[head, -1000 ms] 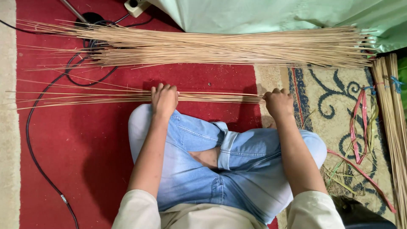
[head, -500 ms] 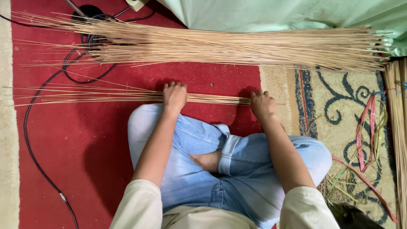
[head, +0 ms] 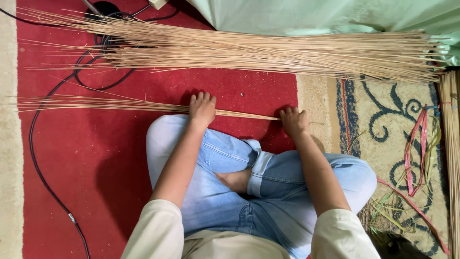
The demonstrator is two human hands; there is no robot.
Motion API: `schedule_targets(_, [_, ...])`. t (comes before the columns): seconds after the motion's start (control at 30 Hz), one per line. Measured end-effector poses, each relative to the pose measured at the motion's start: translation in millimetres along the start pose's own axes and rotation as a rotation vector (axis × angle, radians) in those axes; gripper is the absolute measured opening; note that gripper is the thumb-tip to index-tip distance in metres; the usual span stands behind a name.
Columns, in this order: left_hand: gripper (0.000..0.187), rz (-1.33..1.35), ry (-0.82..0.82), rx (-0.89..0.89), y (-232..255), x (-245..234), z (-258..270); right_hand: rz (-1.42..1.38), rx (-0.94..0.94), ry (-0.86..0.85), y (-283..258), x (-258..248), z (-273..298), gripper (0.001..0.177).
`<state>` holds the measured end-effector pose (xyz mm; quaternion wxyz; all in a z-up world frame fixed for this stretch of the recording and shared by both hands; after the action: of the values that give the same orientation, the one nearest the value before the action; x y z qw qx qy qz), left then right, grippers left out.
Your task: Sorting and aligning thin wooden sticks into a bundle while sitting on the floor
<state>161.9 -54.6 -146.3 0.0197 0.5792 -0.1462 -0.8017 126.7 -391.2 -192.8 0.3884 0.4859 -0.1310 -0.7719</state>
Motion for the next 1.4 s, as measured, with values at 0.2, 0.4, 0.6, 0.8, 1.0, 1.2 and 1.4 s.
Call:
schedule_targets(0.2, [0.046,-0.060,-0.173,-0.047,3.4,17.8,4.6,0.079,-0.060,0.034,-9.2,-10.0,10.9,0.028])
schedule_targets(0.4, [0.044,-0.138,-0.221,-0.106,-12.6,45.6,-6.2,-0.001,-0.013,0.181,-16.7,-5.4,9.2,0.029])
schedule_targets(0.6, [0.036,-0.173,-0.151,-0.136,8.8,-14.0,22.2,-0.257,0.002,0.175,29.0,-45.0,31.8,0.018])
schedule_targets(0.8, [0.038,0.237,0.150,-0.163,-3.8,-69.0,36.8,-0.269,0.162,0.861,79.9,-156.7,138.4,0.024])
schedule_targets(1.0, [0.042,0.106,0.752,0.063,5.8,-126.4,120.3,-0.907,0.480,0.826,179.5,-106.3,199.7,0.038])
schedule_targets(1.2, [0.037,0.095,0.793,0.181,28.2,-114.9,113.2,-2.343,0.149,0.419,138.2,-109.2,177.6,0.096])
schedule_targets(1.4, [0.034,0.075,0.732,0.185,38.7,-109.4,110.8,-2.298,0.131,0.421,140.6,-91.6,159.1,0.087])
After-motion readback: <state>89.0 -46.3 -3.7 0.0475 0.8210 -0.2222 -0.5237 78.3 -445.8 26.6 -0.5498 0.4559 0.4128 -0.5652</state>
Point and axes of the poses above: each hand's wrist, its own z-axis away from the middle knuckle, its own x-axis out of the palm, y = z × x, the point moved 9 cm from there along -z, towards the middle knuckle, and after that the axes turned 14 degrees about z, right-handed, at the moved point
